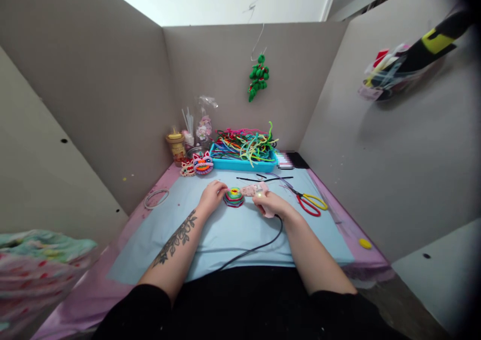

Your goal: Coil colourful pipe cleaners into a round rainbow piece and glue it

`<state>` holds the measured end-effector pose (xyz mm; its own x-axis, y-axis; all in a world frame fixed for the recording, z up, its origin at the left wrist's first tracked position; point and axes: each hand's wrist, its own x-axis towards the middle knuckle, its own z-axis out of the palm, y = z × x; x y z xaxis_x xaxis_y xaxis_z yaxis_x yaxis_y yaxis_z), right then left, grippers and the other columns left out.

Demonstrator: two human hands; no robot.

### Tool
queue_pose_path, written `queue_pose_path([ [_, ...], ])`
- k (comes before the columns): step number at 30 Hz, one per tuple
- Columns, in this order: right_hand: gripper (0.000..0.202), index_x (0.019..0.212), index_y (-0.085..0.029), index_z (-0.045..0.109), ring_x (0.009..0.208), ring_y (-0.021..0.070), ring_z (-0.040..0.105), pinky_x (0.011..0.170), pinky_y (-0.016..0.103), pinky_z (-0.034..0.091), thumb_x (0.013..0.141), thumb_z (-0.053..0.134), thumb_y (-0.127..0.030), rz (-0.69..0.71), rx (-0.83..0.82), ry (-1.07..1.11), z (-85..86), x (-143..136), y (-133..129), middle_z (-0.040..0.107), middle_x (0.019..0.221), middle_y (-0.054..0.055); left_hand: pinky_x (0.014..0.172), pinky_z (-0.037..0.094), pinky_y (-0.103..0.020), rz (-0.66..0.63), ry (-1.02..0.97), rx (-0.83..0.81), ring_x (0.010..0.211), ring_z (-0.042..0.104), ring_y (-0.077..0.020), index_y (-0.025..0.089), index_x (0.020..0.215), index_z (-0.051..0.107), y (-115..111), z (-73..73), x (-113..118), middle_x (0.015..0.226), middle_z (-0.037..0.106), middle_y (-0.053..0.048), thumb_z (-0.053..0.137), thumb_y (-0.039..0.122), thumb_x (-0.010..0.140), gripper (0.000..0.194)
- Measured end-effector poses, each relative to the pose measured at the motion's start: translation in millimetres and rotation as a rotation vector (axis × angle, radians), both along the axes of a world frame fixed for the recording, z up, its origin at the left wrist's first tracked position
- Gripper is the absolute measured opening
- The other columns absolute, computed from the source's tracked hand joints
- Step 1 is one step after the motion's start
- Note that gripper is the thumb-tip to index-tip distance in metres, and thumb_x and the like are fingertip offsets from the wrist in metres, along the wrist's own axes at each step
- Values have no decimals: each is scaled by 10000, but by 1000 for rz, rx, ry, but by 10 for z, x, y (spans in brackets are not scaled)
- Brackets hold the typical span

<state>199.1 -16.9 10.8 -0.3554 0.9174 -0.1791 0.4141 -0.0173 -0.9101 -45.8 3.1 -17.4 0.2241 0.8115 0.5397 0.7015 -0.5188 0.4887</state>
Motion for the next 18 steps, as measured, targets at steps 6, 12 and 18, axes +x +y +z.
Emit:
queue_pose_path([
  [6,250,507,-160,513,383,97,468,382,196,355,686,524,-333,-71,7,-1,-16,-112,39,506,401,-12,775,433,-296,18,3,7,838,555,-172,192,834,637,10,-3,-10,844,603,-41,518,269,842,142],
  [12,247,495,-161,513,374,98,454,372,202,347,680,530,-324,22,-28,21,23,-70,10,505,398,-6,775,434,-295,109,-114,49,822,556,-170,187,840,632,23,29,-81,835,619,-43,516,274,846,145],
  [18,252,526,-160,515,379,102,466,381,208,368,679,566,-354,-100,-33,38,31,7,80,505,411,-7,719,438,-280,195,-205,67,759,551,-161,184,821,634,22,79,-112,814,616,-39,537,273,827,132],
])
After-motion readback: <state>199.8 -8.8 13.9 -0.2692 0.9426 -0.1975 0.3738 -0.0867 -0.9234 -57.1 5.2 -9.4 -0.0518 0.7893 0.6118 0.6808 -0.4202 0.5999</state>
